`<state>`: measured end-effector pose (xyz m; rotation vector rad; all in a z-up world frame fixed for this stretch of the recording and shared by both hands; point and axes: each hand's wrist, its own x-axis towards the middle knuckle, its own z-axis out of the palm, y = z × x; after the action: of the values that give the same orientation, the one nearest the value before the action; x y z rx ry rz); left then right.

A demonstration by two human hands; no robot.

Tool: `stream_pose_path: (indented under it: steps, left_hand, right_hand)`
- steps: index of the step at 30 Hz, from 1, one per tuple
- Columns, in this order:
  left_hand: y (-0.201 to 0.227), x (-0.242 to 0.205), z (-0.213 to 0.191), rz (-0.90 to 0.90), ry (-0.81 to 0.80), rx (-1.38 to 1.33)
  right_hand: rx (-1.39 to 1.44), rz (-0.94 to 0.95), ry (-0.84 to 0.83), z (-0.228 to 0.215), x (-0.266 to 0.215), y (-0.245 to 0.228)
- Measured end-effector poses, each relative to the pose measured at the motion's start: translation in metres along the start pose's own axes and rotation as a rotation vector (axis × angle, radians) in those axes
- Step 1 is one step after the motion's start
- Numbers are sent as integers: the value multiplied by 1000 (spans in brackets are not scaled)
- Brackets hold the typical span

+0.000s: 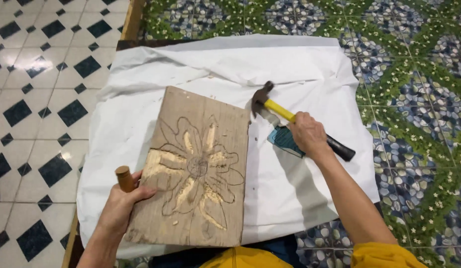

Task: Carving a floral pattern into a wooden block using a chisel and hammer, followed by light sanding.

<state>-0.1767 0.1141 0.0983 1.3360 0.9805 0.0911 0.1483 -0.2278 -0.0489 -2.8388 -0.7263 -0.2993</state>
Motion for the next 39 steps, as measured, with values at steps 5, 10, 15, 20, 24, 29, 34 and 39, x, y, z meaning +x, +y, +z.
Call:
stream_pose_path:
  steps: [5,10,15,20,24,29,34,39]
  left_hand:
    - [-18,79,-1,91,-129,109]
    - [-7,117,9,131,-263,185]
    - [16,125,6,216,-271,551]
    - [-31,193,-5,433,-54,1027]
    - [-1,131,0,628,147,1033]
    - [-2,85,3,632,-70,593]
    - [-20,55,34,571,-417,-95]
    - [-56,61,71,671,-579,-436]
  right_hand:
    - [263,301,-103,-68,-33,-7]
    - [995,507,-86,-104,-100,-25]
    - [1348,563,-70,-76,-156,-40]
    - [1526,627,-103,-37,-172,-62]
    - [1581,643,-84,-17,-172,-67]
    - [1723,556,-87,-12,-187,-55]
    - [1965,408,-242,-21,-176,-61]
    - [2008,510,-331,10,-183,-66]
